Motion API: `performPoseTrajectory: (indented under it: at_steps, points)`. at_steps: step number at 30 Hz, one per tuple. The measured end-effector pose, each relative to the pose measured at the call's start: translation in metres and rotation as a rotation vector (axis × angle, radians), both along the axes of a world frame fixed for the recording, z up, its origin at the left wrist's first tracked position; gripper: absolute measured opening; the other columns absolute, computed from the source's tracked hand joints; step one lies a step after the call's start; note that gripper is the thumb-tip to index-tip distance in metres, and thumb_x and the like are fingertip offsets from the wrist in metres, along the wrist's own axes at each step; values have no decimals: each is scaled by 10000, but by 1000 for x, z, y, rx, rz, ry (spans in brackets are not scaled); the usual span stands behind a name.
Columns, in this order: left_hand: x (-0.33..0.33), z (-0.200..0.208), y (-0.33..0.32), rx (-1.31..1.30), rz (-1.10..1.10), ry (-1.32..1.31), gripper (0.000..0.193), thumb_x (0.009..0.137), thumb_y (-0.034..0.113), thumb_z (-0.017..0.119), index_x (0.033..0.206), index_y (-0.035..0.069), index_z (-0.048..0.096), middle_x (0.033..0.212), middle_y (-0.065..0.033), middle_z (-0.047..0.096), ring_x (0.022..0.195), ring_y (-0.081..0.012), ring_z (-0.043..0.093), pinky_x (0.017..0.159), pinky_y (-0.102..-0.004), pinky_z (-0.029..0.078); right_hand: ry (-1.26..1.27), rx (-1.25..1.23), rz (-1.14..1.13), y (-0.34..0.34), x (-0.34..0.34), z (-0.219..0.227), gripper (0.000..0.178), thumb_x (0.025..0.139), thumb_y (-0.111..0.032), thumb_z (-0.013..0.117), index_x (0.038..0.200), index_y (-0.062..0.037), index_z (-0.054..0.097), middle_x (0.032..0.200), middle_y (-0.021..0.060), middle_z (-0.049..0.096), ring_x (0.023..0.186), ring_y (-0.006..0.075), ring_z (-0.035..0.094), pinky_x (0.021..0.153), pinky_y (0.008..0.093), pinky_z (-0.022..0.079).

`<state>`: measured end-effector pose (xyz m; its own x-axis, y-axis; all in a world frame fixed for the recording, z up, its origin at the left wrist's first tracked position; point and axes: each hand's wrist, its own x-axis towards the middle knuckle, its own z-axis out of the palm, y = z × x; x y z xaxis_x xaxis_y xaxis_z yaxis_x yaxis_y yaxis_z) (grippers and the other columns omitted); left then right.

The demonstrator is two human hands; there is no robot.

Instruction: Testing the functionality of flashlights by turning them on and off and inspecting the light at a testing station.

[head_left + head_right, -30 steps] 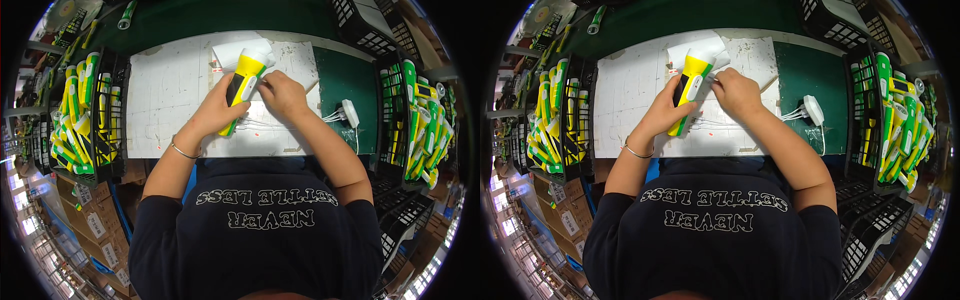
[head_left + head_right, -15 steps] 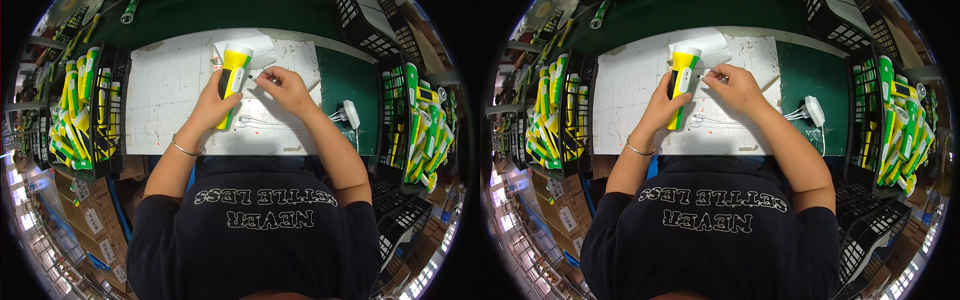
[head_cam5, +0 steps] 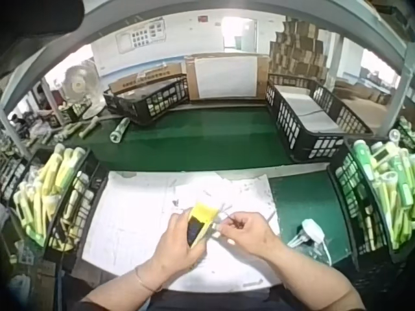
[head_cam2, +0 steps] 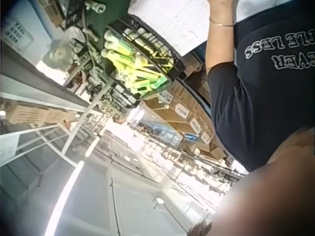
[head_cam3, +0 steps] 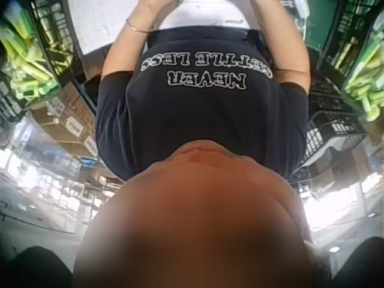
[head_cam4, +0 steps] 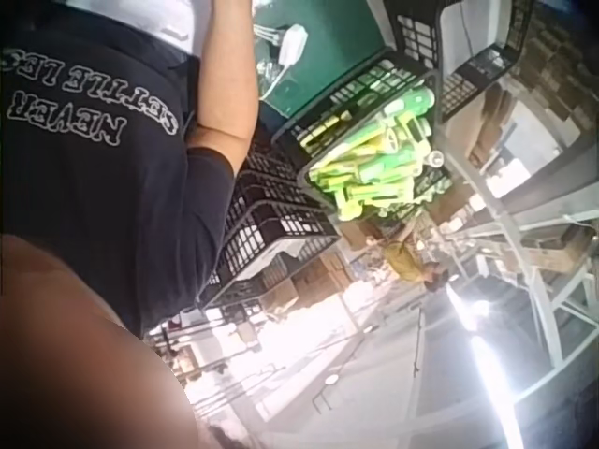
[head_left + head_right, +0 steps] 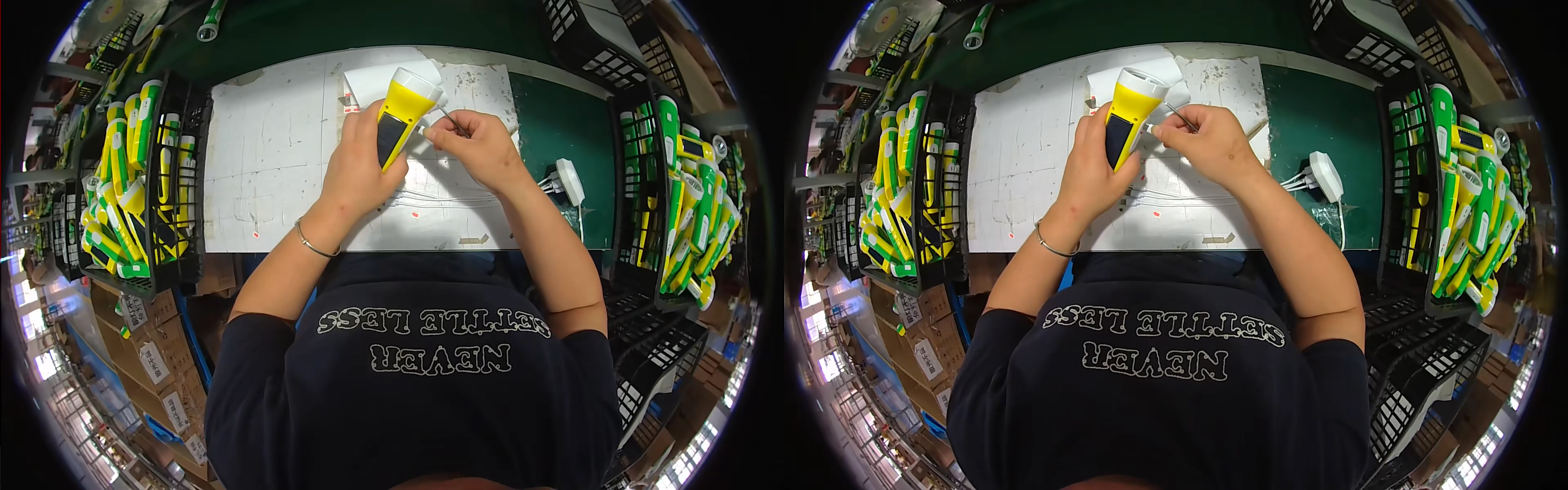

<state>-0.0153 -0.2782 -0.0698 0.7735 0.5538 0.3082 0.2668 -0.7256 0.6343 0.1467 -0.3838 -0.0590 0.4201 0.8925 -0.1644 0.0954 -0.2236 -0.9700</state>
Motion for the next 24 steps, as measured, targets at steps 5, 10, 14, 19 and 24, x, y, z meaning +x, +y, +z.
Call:
performPoseTrajectory:
  at_steps: [5,10,14,19,24]
  points:
    - [0,2,-1,2,-2,6,654,707,126,637,1287,61,340,1047,-205,460,895,-387,543,726,-429,489,64,-27,-42,2,-4,-2,191,795,-173,685,834,8,639,745,14,614,681,64,532,639,196,415]
    - [-2,0,5,-125,-44,-4,661,717,131,665,1288,10,356,1109,-217,464,1058,-366,481,920,-393,403,56,52,-60,2,-8,-11,207,796,-187,681,819,13,632,717,9,598,660,56,516,607,194,410]
    - [-6,12,23,-111,117,-56,617,714,142,674,1253,18,401,1047,-199,475,965,-363,499,844,-398,428,65,28,-66,-3,-11,-6,220,794,-192,679,800,21,623,691,-12,573,626,37,480,558,185,386]
    - [-67,43,62,116,264,-722,565,747,156,705,1221,5,437,1040,-117,518,985,-259,519,879,-332,419,-44,43,-75,-9,-11,-14,209,822,-194,655,839,12,626,683,-30,566,604,24,444,543,192,366]
    - [-133,101,155,-419,548,-593,419,819,191,669,1170,21,517,941,-17,582,798,-89,531,687,-216,430,54,100,-127,-14,-2,-31,277,850,-200,635,1010,25,624,867,28,630,792,66,545,710,192,433]
